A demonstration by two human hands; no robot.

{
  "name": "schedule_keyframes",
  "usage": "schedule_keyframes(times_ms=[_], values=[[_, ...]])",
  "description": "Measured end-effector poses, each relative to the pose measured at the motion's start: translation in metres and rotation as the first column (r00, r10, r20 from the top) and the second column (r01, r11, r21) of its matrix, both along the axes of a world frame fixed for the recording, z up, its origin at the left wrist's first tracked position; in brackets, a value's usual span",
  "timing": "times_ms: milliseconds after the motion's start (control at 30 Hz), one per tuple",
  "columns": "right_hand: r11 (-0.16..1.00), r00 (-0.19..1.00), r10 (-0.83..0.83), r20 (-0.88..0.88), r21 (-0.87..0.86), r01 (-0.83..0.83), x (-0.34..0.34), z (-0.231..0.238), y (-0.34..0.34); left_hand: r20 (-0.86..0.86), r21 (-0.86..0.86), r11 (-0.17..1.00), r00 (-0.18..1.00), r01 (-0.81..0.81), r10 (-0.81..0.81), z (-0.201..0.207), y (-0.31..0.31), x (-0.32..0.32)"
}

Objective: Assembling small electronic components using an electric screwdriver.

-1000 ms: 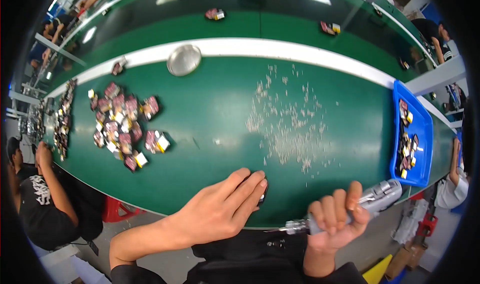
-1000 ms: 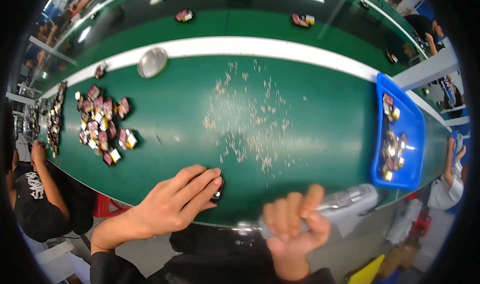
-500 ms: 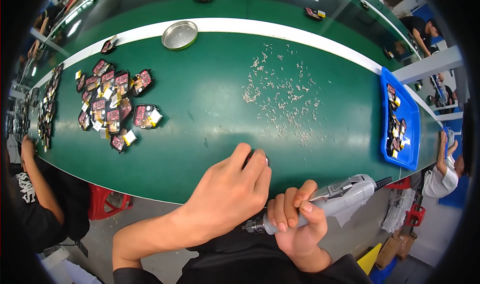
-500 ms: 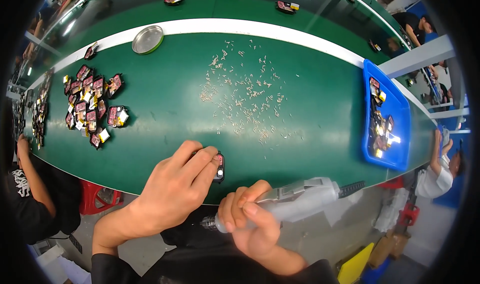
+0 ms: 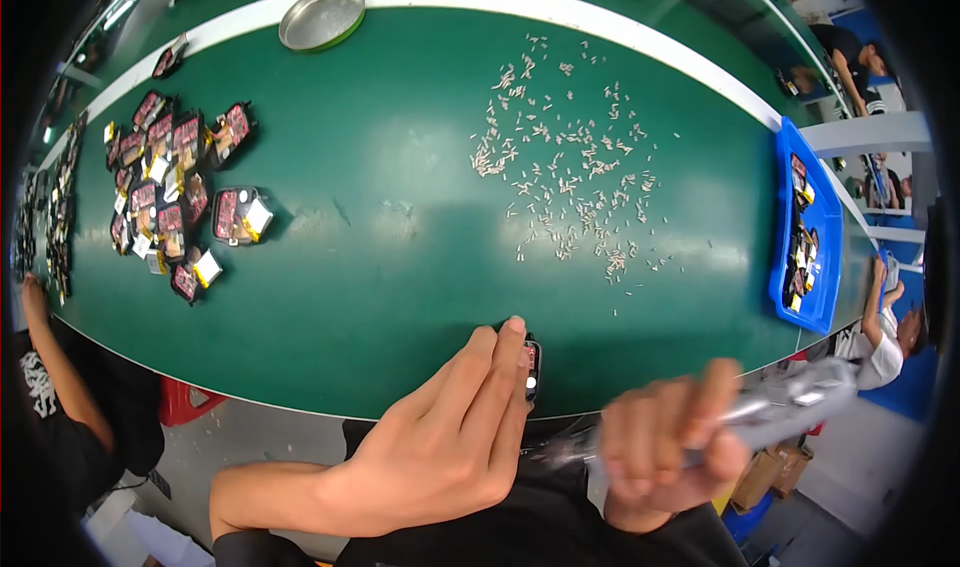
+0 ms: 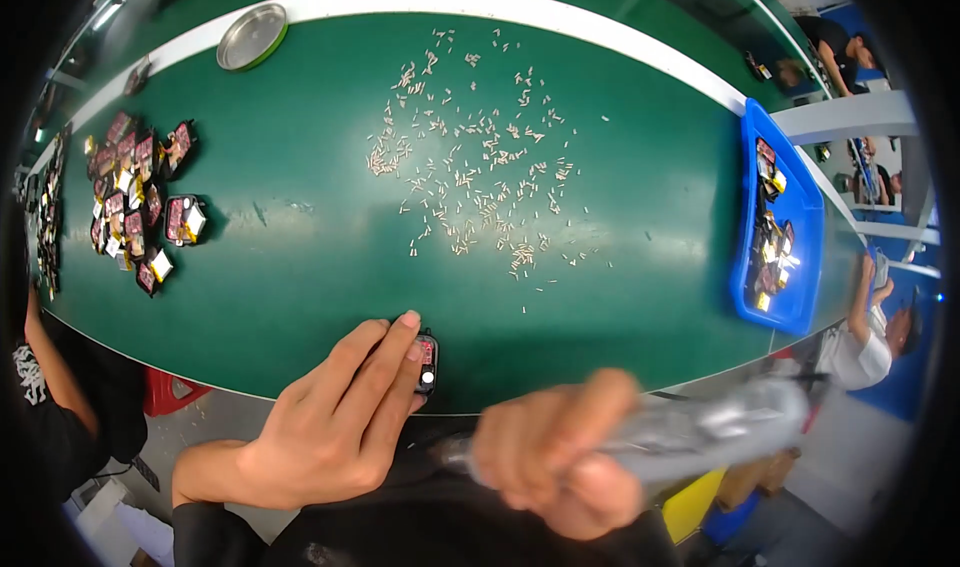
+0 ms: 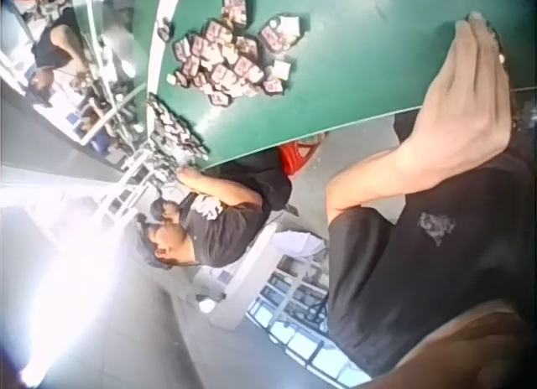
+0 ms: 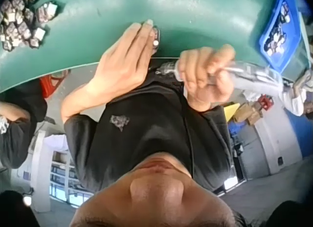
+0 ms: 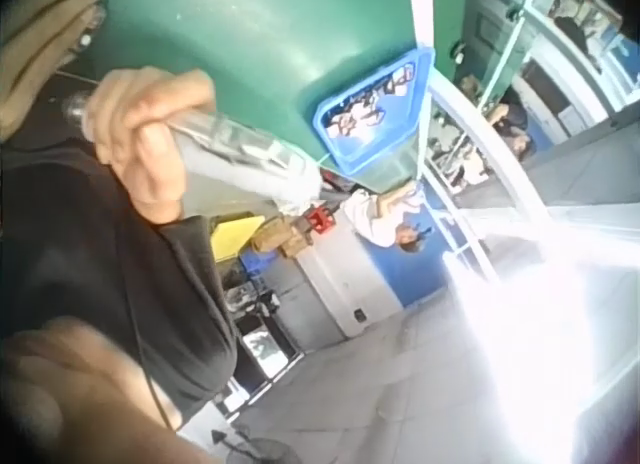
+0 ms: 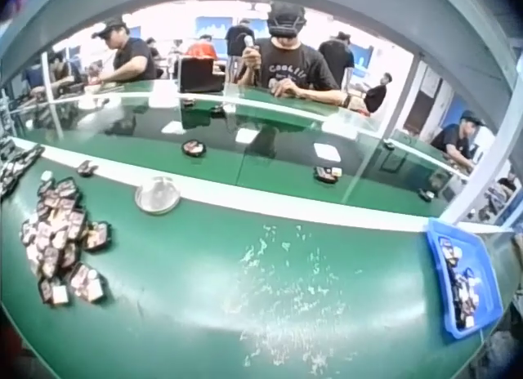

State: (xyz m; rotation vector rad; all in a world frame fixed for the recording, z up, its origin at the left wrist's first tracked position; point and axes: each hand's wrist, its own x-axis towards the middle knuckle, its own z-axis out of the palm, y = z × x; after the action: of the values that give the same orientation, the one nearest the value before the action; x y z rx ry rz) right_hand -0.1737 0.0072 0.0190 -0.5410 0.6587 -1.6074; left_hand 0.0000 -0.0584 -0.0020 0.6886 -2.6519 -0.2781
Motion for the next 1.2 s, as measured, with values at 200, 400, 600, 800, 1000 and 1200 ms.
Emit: schedule_keyframes(times_ms=[200,400,600,800,1000,1200], values=[[0.983,0.982,-0.054,-0.182,-0.182,0.020,-0.019,0.015,-0.042,0.002,-0.104,0.994,0.999,-0.035,0.035,-0.008,0.005,0.000],[0.986,0.971,-0.052,-0.233,-0.167,0.013,-0.015,0.003,-0.055,-0.002,-0.095,0.994,0.998,-0.061,0.061,-0.010,0.005,-0.002],[0.983,0.952,-0.013,-0.306,-0.178,-0.044,-0.011,0.000,-0.065,0.011,-0.154,0.987,0.999,-0.038,0.040,-0.013,0.000,-0.001],[0.946,0.887,0.160,-0.434,-0.187,-0.263,-0.005,0.006,-0.078,-0.058,-0.093,0.994,0.997,-0.050,0.045,-0.012,-0.002,0.001],[0.977,0.907,0.125,-0.403,-0.108,-0.183,0.000,0.028,-0.070,0.006,-0.067,0.998,1.000,0.015,-0.015,0.007,0.000,0.003],[0.976,0.964,0.174,-0.200,-0.098,-0.197,-0.010,0.005,-0.069,0.079,-0.101,0.994,0.995,-0.045,0.053,0.003,0.014,-0.001]])
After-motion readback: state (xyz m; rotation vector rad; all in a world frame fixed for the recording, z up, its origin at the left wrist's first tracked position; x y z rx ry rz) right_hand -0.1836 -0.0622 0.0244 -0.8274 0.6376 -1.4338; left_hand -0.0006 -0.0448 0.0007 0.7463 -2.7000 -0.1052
